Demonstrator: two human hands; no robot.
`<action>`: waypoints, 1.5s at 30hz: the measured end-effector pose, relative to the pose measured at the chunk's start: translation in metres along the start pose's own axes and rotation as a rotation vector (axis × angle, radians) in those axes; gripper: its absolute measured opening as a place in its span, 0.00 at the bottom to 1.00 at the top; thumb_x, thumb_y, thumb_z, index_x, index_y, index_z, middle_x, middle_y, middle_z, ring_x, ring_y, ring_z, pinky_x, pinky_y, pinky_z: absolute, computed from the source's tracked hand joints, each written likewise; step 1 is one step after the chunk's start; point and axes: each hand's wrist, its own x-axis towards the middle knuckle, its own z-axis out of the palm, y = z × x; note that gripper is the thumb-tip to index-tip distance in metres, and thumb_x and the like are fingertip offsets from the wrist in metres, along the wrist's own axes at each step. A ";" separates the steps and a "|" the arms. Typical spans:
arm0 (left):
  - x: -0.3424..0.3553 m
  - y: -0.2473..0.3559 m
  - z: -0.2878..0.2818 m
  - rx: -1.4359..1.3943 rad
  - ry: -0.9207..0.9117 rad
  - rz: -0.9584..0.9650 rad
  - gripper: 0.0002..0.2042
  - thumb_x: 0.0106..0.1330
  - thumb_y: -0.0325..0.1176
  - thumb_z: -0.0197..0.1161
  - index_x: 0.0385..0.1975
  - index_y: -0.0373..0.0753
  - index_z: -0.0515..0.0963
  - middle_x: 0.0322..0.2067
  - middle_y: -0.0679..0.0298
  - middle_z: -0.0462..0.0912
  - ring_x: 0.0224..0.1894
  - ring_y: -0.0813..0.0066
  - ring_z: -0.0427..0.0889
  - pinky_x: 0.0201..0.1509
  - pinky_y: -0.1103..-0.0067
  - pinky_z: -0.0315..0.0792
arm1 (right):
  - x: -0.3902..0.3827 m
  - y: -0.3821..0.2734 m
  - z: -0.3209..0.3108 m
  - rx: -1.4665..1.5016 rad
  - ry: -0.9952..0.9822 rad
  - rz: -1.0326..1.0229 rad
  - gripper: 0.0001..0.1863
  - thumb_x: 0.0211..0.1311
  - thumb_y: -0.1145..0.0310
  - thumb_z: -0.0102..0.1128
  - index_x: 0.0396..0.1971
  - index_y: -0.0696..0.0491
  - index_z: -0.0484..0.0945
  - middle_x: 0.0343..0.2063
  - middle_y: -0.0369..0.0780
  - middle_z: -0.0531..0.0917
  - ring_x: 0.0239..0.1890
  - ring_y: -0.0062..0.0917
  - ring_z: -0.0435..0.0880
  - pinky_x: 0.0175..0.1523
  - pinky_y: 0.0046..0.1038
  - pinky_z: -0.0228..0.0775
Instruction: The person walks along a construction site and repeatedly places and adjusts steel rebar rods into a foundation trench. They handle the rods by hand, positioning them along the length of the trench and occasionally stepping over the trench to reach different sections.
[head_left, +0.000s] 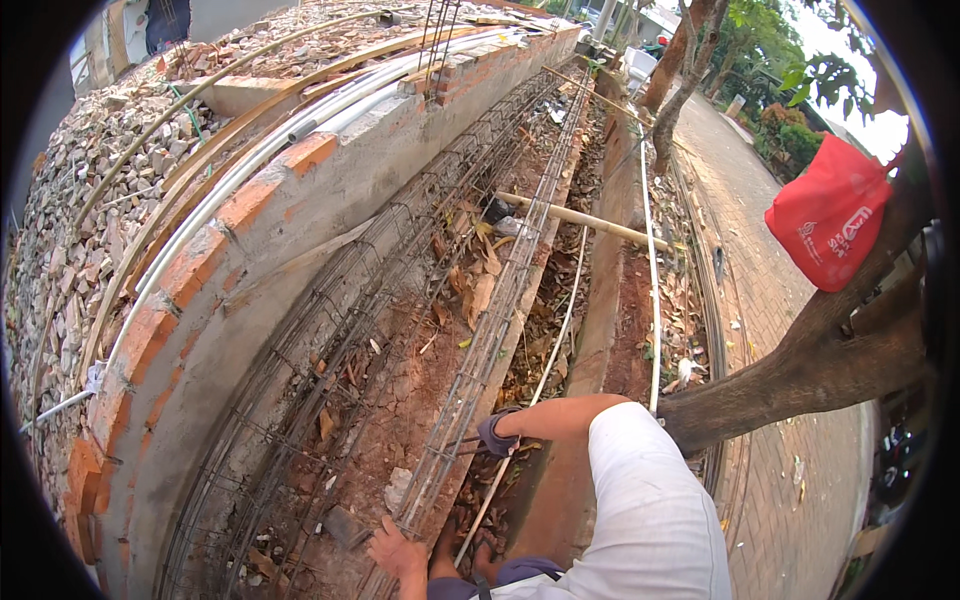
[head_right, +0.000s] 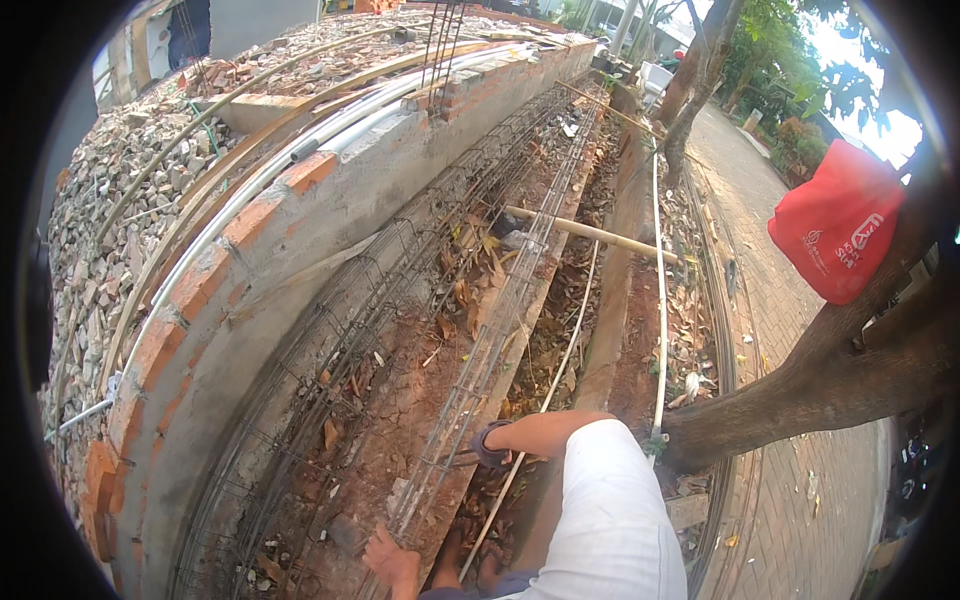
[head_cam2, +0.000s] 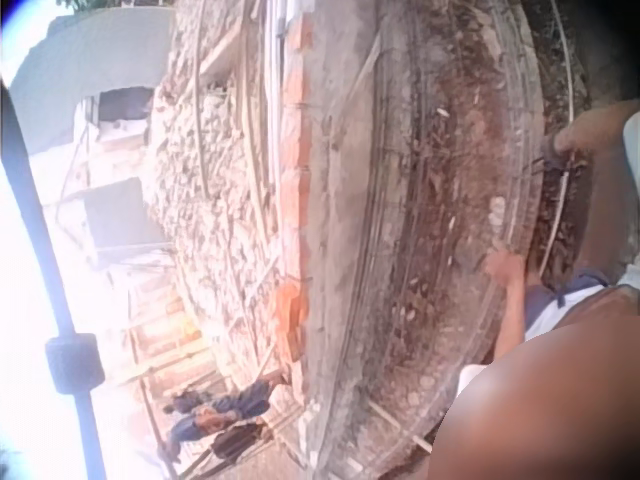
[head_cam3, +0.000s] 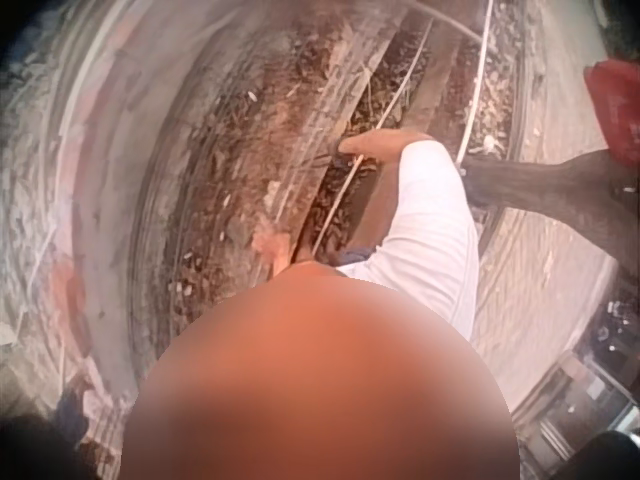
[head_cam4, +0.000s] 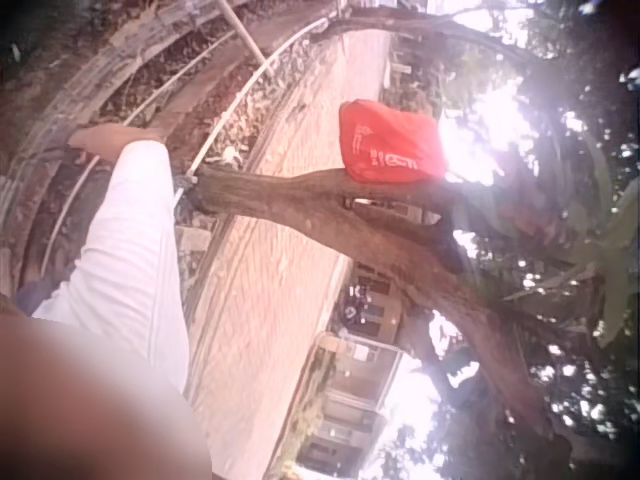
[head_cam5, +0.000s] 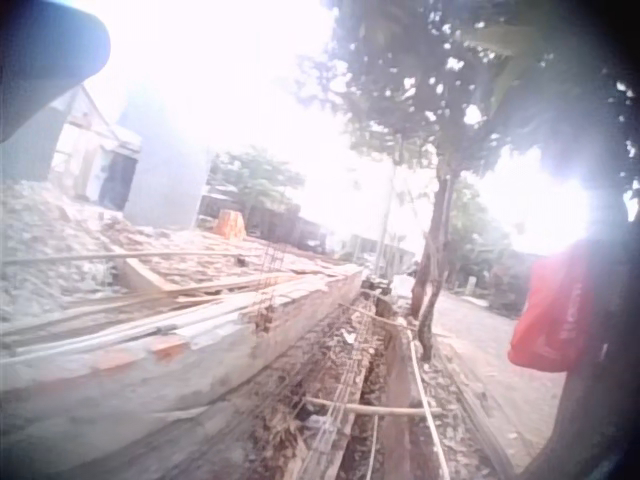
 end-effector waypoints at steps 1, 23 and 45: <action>0.000 0.000 -0.001 0.014 0.004 -0.008 0.38 0.48 0.33 0.73 0.65 0.45 0.71 0.47 0.55 0.76 0.50 0.53 0.76 0.57 0.61 0.66 | 0.005 0.006 -0.005 0.158 -0.205 0.032 0.14 0.63 0.59 0.67 0.30 0.55 0.89 0.28 0.43 0.87 0.27 0.41 0.84 0.31 0.43 0.73; -0.002 -0.001 -0.002 -0.019 0.070 0.010 0.39 0.43 0.34 0.74 0.63 0.45 0.72 0.43 0.55 0.77 0.47 0.54 0.77 0.54 0.61 0.66 | -0.048 -0.005 0.009 0.870 -0.218 0.166 0.16 0.66 0.54 0.64 0.28 0.52 0.83 0.26 0.38 0.84 0.24 0.30 0.82 0.30 0.40 0.77; -0.003 0.002 -0.006 -0.021 0.131 0.074 0.36 0.44 0.30 0.71 0.61 0.41 0.72 0.42 0.52 0.78 0.45 0.49 0.78 0.50 0.58 0.68 | -0.003 0.005 0.021 -0.045 0.401 0.215 0.19 0.56 0.66 0.68 0.48 0.50 0.90 0.47 0.42 0.90 0.50 0.43 0.88 0.63 0.65 0.67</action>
